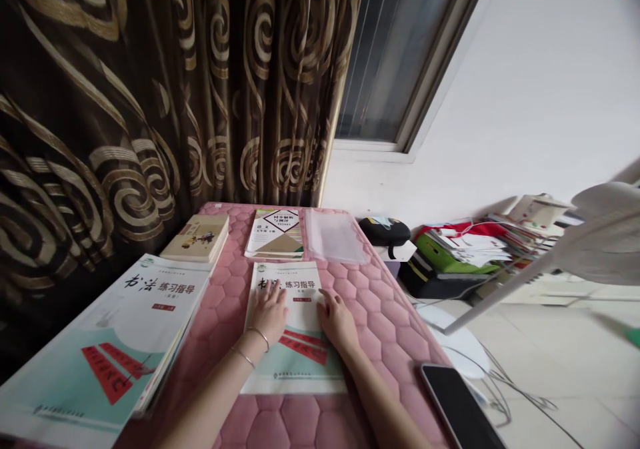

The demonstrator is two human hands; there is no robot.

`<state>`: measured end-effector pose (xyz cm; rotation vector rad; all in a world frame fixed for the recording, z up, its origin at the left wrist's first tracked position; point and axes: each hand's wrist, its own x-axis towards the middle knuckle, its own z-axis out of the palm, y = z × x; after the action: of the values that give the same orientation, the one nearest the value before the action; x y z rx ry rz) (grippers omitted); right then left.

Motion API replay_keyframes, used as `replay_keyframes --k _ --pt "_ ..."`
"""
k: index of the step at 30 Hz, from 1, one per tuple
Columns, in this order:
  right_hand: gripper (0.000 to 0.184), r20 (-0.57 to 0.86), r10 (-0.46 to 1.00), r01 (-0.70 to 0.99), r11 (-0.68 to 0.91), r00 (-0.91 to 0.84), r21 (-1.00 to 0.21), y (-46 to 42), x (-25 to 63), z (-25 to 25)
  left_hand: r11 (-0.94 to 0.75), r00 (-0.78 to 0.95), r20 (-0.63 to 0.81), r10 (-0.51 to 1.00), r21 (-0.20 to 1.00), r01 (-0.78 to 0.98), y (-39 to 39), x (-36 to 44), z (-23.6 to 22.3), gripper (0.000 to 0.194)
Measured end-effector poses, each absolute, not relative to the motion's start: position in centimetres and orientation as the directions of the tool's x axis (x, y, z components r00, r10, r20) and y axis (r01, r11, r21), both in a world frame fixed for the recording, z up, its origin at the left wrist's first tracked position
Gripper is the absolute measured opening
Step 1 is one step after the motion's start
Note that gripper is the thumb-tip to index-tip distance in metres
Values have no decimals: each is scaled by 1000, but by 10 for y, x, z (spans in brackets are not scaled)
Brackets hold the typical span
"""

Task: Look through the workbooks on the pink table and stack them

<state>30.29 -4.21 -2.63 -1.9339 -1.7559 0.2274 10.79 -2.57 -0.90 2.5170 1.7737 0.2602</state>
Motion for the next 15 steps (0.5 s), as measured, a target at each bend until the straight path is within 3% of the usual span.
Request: replay_keyframes --k 3,8,15 --pt "39 183 978 919 -16 95 -394 -43 303 -26 -382 377 64 924 151 912 -23 110 -17 55" --pt "40 175 982 949 -13 72 -316 -46 303 -25 -318 316 36 948 120 940 -19 90 -22 57" --pt "36 211 977 913 75 13 -402 -44 310 -25 -189 189 25 982 25 982 -12 85 -16 56"
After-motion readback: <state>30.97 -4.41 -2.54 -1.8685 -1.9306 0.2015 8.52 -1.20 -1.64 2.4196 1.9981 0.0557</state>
